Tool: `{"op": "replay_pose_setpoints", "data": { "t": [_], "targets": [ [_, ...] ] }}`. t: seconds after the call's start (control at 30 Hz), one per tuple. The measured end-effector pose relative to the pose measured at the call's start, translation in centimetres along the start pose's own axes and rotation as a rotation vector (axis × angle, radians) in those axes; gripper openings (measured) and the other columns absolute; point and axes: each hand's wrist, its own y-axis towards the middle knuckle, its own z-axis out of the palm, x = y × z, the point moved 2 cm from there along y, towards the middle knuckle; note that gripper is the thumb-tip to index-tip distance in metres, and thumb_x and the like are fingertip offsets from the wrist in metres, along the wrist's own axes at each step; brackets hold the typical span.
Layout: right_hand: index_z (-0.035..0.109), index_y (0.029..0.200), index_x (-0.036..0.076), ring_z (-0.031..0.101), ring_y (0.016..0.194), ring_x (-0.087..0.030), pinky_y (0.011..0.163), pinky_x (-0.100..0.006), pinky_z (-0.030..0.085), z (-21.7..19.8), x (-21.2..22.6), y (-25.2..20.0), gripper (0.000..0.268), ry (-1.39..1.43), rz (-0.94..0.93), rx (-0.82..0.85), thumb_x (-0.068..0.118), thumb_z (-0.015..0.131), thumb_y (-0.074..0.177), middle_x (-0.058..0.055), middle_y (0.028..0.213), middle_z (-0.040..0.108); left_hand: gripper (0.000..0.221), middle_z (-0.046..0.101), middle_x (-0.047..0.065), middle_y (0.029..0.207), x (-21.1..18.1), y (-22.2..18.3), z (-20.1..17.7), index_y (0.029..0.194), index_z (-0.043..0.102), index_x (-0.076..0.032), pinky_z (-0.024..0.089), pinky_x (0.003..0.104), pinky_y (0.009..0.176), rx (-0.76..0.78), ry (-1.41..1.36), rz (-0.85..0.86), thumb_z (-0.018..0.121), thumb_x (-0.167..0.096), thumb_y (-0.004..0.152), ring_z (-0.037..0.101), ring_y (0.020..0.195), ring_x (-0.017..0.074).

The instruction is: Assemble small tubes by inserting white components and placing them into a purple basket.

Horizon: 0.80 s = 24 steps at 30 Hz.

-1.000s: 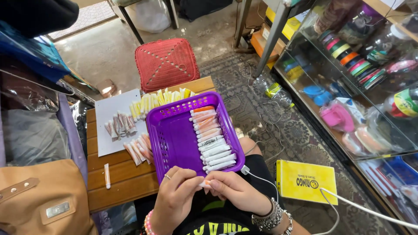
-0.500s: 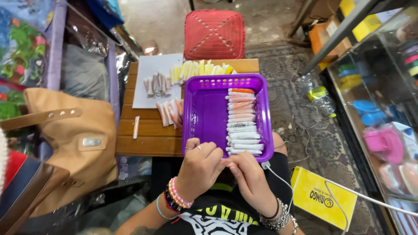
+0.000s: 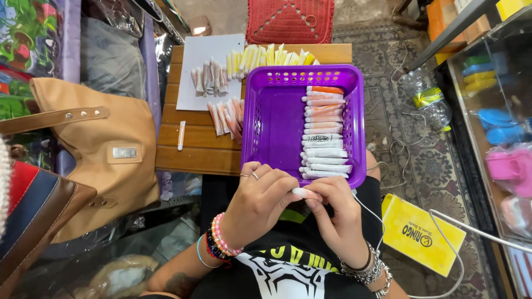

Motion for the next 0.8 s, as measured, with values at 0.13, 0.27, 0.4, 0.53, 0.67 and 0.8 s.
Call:
{"op": "replay_pose_setpoints", "data": {
  "t": [0.13, 0.27, 0.4, 0.53, 0.67, 0.8],
  "targets": [
    [0.071, 0.105, 0.005, 0.064, 0.096, -0.023, 0.092, -0.034, 0.049, 0.3, 0.3, 0.4, 0.017, 0.008, 0.011, -0.091, 0.019, 0.061, 0.100, -0.007, 0.100, 0.072, 0.013, 0.064, 0.006, 0.095, 0.2, -0.7, 0.2, 0.105, 0.058, -0.008, 0.035, 0.040, 0.082, -0.024, -0.203, -0.110, 0.050, -0.018, 0.107, 0.057, 0.079, 0.0252],
    [0.069, 0.101, 0.005, 0.063, 0.095, -0.021, 0.089, -0.031, 0.052, 0.8, -0.3, 0.1, 0.014, 0.308, 0.100, -0.105, 0.019, 0.064, 0.099, -0.007, 0.097, 0.069, 0.014, 0.067, 0.008, 0.102, -0.1, -1.1, 0.2, 0.109, 0.062, -0.005, 0.047, 0.033, 0.082, -0.095, -0.470, -0.248, 0.055, -0.016, 0.105, 0.057, 0.080, 0.0199],
    [0.070, 0.100, 0.008, 0.060, 0.091, -0.021, 0.086, -0.032, 0.049, 1.6, -1.3, -0.5, 0.014, 0.575, 0.125, -0.111, 0.022, 0.067, 0.099, -0.006, 0.094, 0.068, 0.014, 0.071, 0.008, 0.106, -0.6, -1.1, 0.4, 0.112, 0.062, -0.006, 0.055, 0.033, 0.091, -0.099, -0.676, -0.307, 0.057, -0.017, 0.105, 0.069, 0.100, 0.0225],
    [0.071, 0.100, 0.010, 0.057, 0.089, -0.021, 0.086, -0.033, 0.047, 2.1, -1.7, -0.7, 0.013, 0.658, 0.117, -0.138, 0.023, 0.069, 0.098, -0.004, 0.089, 0.066, 0.017, 0.072, 0.006, 0.105, -0.9, -1.5, 0.6, 0.111, 0.065, -0.007, 0.054, 0.029, 0.086, -0.092, -0.750, -0.361, 0.057, -0.022, 0.105, 0.068, 0.096, 0.0183],
    [0.071, 0.095, 0.010, 0.054, 0.087, -0.021, 0.084, -0.033, 0.047, 2.3, -1.9, -0.8, 0.014, 0.730, 0.130, -0.156, 0.024, 0.071, 0.096, -0.003, 0.083, 0.062, 0.019, 0.067, 0.005, 0.092, -0.8, -1.9, 0.9, 0.112, 0.069, -0.007, 0.049, 0.026, 0.077, -0.082, -0.779, -0.400, 0.059, -0.021, 0.104, 0.058, 0.078, 0.0138],
    [0.071, 0.094, 0.009, 0.054, 0.085, -0.020, 0.082, -0.032, 0.046, 2.2, -1.7, -0.8, 0.016, 0.736, 0.131, -0.154, 0.025, 0.072, 0.096, -0.002, 0.082, 0.062, 0.017, 0.074, 0.005, 0.100, -0.9, -1.8, 1.0, 0.111, 0.068, -0.007, 0.050, 0.027, 0.079, -0.077, -0.799, -0.387, 0.059, -0.020, 0.104, 0.060, 0.081, 0.0141]
  ]
}}
